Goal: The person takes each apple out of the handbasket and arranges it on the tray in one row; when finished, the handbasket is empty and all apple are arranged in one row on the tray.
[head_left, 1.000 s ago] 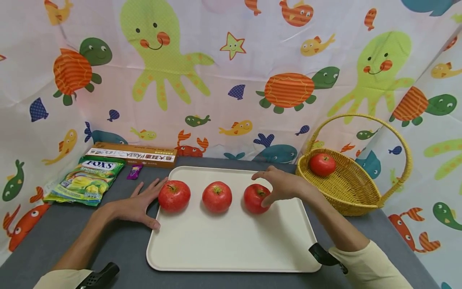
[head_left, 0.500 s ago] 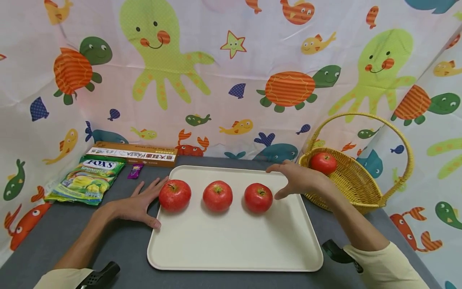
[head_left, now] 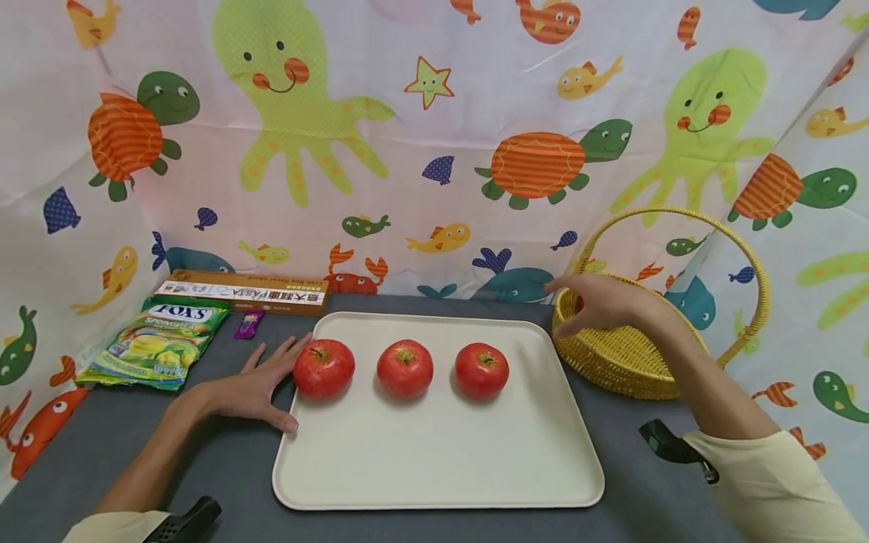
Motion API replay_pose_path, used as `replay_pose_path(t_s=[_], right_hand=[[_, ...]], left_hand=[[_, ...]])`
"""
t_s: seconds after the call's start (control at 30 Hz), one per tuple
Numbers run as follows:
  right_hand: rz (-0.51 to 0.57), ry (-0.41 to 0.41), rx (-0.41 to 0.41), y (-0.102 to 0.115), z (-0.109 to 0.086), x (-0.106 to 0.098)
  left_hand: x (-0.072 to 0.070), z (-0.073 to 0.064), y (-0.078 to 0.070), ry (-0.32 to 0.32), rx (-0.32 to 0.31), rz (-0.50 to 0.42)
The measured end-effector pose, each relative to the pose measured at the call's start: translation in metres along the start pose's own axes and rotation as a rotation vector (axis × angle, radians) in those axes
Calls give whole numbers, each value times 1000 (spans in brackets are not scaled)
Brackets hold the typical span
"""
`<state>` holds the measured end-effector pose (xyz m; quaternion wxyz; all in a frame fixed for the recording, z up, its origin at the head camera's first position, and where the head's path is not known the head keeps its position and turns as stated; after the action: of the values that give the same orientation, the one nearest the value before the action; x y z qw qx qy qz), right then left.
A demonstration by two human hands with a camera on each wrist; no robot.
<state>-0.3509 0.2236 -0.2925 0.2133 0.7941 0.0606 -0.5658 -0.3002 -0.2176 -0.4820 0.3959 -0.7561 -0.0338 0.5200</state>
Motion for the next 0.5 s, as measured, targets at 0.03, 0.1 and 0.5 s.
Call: replay_pose_path(t_s=[0.03, 0.1, 0.5], right_hand=[[-6, -5, 9, -5, 0, -3], [-23, -10, 33, -16, 2, -9], [-5, 81, 240, -94, 22, -33]], left_hand=[[0, 0, 0, 2, -6, 3], [-1, 0, -1, -2, -1, 0], [-1, 1, 9, -24, 6, 18]])
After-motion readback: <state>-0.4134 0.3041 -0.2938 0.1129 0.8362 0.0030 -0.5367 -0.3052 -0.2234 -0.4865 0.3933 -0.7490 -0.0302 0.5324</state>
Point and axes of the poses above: each hand's wrist, its own z-axis towards the middle knuckle, its own x-axis out of the palm, y = z × x, the point moved 9 cm from there along z, towards the middle knuckle, and after that the axes turned 4 degrees about z, right-handed, at the moved point
